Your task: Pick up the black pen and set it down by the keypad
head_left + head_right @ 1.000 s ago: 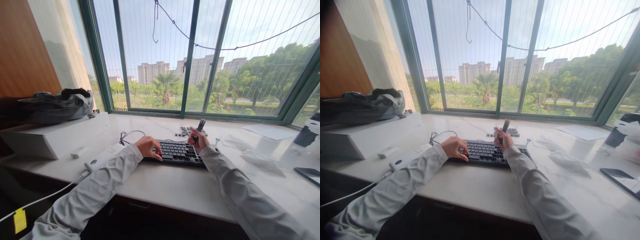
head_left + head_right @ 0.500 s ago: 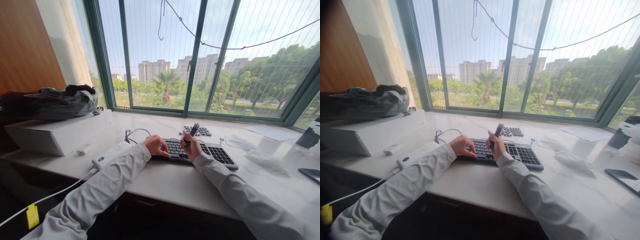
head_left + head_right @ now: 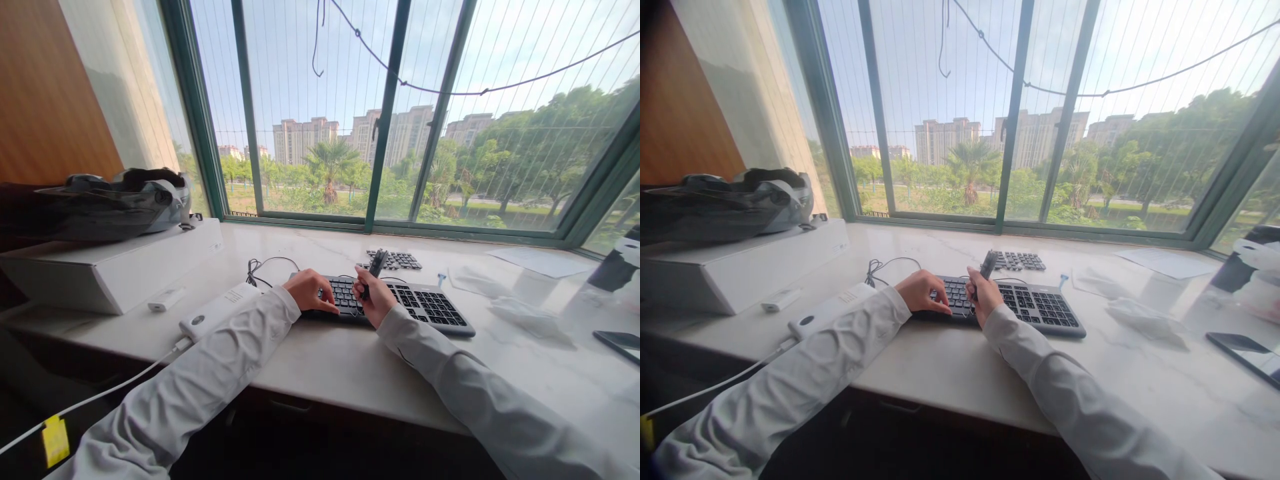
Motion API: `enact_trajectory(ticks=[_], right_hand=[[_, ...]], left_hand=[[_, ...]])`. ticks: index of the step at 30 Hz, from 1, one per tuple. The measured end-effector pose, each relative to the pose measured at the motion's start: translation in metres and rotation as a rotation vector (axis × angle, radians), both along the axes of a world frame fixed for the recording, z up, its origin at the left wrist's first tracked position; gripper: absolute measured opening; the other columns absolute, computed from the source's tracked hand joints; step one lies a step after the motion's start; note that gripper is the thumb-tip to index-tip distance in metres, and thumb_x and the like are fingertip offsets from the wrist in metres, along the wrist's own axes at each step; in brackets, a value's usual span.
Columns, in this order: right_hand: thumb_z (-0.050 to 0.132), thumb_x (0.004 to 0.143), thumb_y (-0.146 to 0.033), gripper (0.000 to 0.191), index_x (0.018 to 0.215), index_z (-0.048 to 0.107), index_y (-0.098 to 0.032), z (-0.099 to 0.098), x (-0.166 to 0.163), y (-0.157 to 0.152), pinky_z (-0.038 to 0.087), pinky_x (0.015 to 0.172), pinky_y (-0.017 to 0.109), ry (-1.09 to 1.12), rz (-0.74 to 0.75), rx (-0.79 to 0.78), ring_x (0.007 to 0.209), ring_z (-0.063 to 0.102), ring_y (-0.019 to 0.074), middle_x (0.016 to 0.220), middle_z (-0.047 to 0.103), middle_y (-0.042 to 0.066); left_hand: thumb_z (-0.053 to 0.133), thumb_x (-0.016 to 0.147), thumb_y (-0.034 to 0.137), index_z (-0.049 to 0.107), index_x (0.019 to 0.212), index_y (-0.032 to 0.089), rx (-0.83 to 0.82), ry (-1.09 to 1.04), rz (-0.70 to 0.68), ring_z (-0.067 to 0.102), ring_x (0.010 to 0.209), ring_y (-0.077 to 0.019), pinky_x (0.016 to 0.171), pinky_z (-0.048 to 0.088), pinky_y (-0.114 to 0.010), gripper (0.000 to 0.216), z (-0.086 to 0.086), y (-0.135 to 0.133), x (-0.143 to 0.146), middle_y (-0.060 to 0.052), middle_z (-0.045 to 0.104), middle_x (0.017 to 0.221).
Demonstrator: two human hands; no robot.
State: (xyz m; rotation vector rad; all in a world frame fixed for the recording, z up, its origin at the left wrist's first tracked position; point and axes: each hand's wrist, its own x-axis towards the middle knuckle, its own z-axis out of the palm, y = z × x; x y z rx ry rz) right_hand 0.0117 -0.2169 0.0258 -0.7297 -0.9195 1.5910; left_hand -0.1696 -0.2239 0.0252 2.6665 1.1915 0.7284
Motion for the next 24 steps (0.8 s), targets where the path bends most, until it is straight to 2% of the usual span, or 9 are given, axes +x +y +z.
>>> enact_trajectory(ticks=[6,11,15,20,24], right_hand=[[0.082,0.055,-0.035,0.041,0.063,0.045,-0.020,0.003,0.000,-0.004,0.028,0.040,0.020,0.052,0.000,-0.021,0.048,0.032,0.0057,0.053,0.034,-0.008],[0.084,0.051,-0.035,0.046,0.062,0.042,-0.020,0.007,0.000,-0.008,0.024,0.039,0.022,0.098,0.040,-0.061,0.046,0.031,0.0051,0.053,0.034,-0.008],[0.081,0.054,-0.036,0.044,0.061,0.041,-0.020,0.007,-0.001,-0.010,0.021,0.040,0.025,0.046,0.065,-0.032,0.045,0.031,0.0062,0.052,0.033,-0.008],[0.077,0.061,-0.039,0.037,0.064,0.044,-0.021,0.003,-0.005,-0.012,0.027,0.046,0.027,0.021,0.058,0.049,0.048,0.033,0.0085,0.053,0.036,-0.007],[0.074,0.065,-0.039,0.032,0.065,0.047,-0.021,0.002,-0.009,-0.011,0.028,0.048,0.027,-0.015,0.032,0.050,0.049,0.033,0.0093,0.053,0.039,-0.007]], left_hand=[[0.069,0.067,0.056,0.075,0.072,0.019,-0.004,0.002,-0.006,0.056,0.058,-0.0092,0.055,0.037,-0.019,0.038,0.001,0.000,-0.001,-0.001,0.068,0.067],[0.071,0.067,0.050,0.075,0.075,0.019,-0.015,-0.001,-0.041,0.056,0.058,-0.0086,0.057,0.039,-0.019,0.033,0.004,-0.002,0.001,-0.001,0.068,0.067],[0.072,0.068,0.047,0.076,0.079,0.019,-0.015,-0.004,-0.063,0.057,0.059,-0.0090,0.058,0.040,-0.019,0.031,0.005,-0.003,0.002,-0.001,0.068,0.068],[0.071,0.068,0.048,0.076,0.082,0.019,-0.002,-0.009,-0.082,0.057,0.059,-0.0093,0.059,0.041,-0.019,0.033,0.002,-0.002,0.003,-0.001,0.067,0.068],[0.071,0.069,0.047,0.076,0.084,0.019,0.003,-0.021,-0.106,0.056,0.058,-0.0087,0.059,0.041,-0.019,0.032,0.000,-0.002,0.004,-0.001,0.067,0.068]])
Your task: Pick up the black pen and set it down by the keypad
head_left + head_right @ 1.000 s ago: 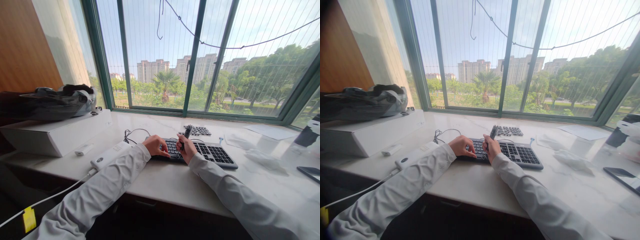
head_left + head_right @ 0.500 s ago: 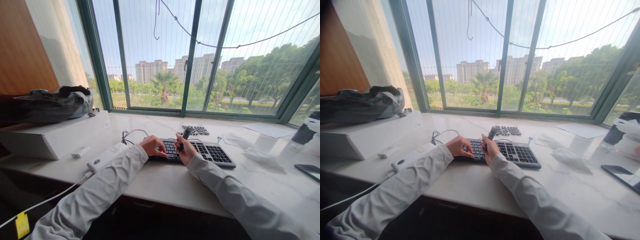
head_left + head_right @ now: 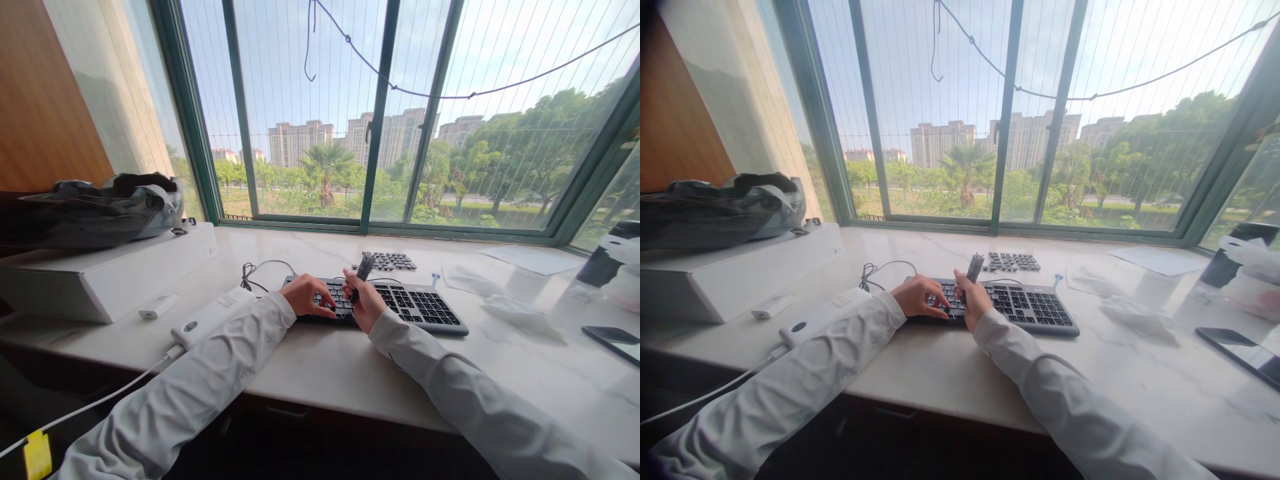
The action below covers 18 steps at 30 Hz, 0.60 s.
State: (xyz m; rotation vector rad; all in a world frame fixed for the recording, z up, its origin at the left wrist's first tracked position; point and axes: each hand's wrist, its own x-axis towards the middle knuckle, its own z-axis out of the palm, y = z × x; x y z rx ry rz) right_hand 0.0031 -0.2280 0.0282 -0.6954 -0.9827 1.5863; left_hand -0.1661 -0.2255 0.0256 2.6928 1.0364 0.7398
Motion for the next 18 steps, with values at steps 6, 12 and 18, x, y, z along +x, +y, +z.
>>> enact_trajectory(ticks=[6,12,18], right_hand=[[0.069,0.070,-0.042,0.037,0.061,0.040,-0.021,0.004,0.004,0.007,0.028,0.046,0.027,0.001,0.003,-0.152,0.046,0.034,0.0088,0.051,0.039,-0.006],[0.072,0.065,-0.045,0.039,0.062,0.041,-0.021,-0.002,0.003,0.007,0.024,0.044,0.027,-0.041,0.033,-0.063,0.046,0.034,0.0090,0.051,0.039,-0.006],[0.073,0.062,-0.049,0.047,0.059,0.035,-0.022,-0.012,-0.001,0.010,0.018,0.041,0.025,-0.017,0.063,0.085,0.044,0.025,0.0077,0.049,0.027,-0.008]], left_hand=[[0.070,0.071,0.043,0.076,0.083,0.018,0.004,-0.004,-0.031,0.053,0.055,-0.0077,0.056,0.040,-0.018,0.028,0.002,-0.002,0.002,-0.001,0.066,0.067],[0.070,0.072,0.042,0.076,0.082,0.019,0.003,-0.005,-0.031,0.052,0.053,-0.0072,0.055,0.040,-0.019,0.027,0.000,-0.002,0.002,-0.001,0.066,0.066],[0.069,0.072,0.045,0.076,0.081,0.018,0.001,-0.014,-0.025,0.053,0.055,-0.0079,0.056,0.040,-0.019,0.029,-0.002,0.001,0.000,-0.001,0.065,0.066]])
